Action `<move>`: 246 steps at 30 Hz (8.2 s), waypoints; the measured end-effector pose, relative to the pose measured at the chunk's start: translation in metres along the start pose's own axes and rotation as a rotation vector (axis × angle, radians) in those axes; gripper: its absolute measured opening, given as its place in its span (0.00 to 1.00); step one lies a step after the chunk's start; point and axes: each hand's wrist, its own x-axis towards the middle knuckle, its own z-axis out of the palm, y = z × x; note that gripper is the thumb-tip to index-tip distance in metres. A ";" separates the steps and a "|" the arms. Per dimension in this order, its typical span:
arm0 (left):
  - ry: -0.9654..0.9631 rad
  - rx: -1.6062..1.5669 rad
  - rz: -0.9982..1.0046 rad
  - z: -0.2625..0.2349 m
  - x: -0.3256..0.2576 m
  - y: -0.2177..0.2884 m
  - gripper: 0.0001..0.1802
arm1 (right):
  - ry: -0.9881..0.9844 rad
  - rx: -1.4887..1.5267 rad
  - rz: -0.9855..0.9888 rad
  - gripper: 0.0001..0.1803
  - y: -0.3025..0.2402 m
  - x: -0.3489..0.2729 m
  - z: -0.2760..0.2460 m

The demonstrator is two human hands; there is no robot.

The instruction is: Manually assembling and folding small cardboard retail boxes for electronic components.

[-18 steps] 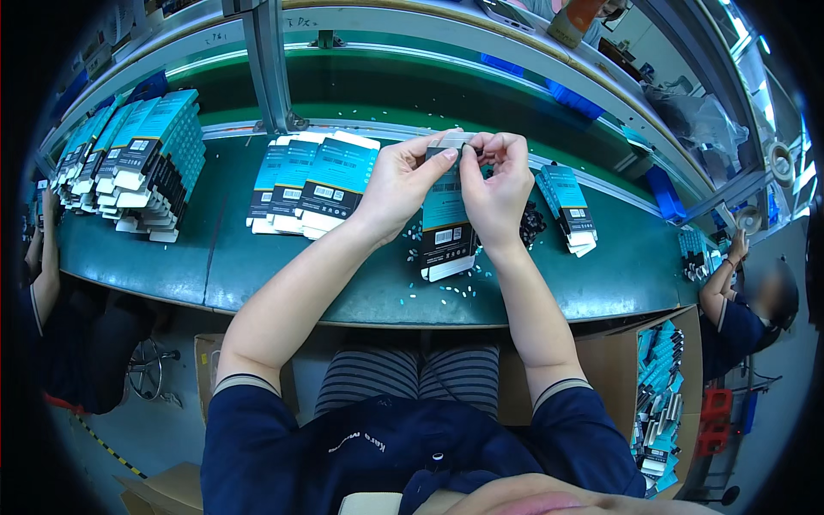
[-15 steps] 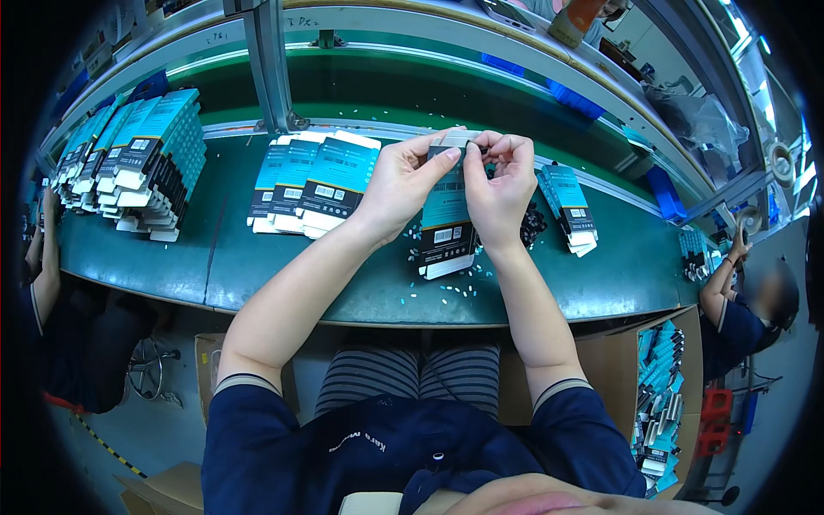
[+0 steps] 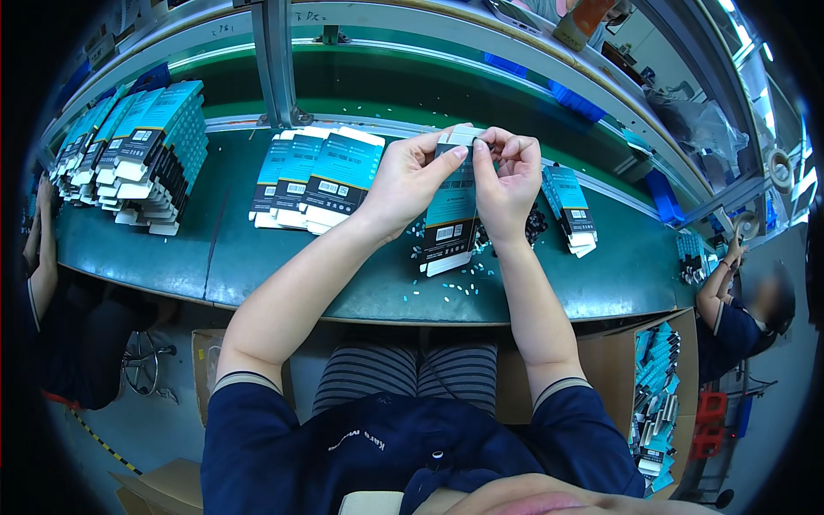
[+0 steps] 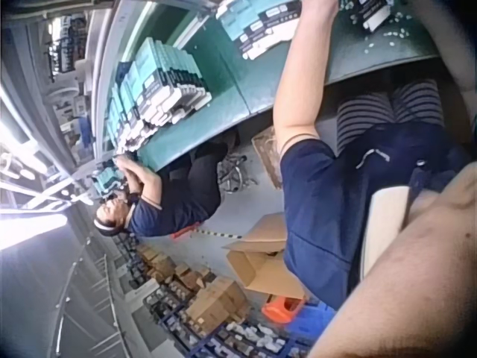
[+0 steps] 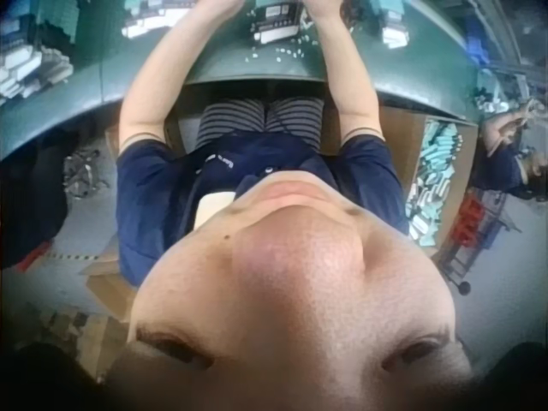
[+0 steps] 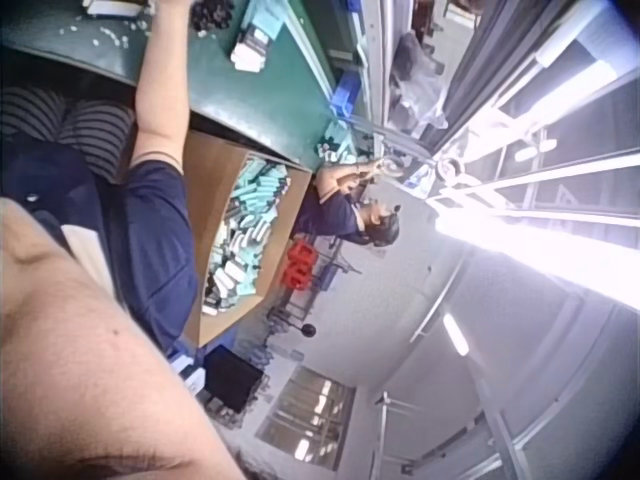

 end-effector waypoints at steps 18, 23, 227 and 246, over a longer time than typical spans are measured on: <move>-0.051 0.207 0.050 0.005 -0.002 0.007 0.19 | 0.037 -0.041 0.091 0.11 -0.016 0.011 -0.011; -0.104 0.081 0.016 0.006 -0.004 0.018 0.20 | -0.151 0.495 0.545 0.18 -0.019 0.015 -0.023; 0.199 0.404 0.179 -0.024 0.025 -0.016 0.09 | -0.338 -1.535 0.769 0.62 0.040 0.017 -0.265; 0.012 0.540 0.475 0.019 -0.007 0.001 0.09 | -0.121 -1.697 0.972 0.37 -0.189 -0.205 -0.380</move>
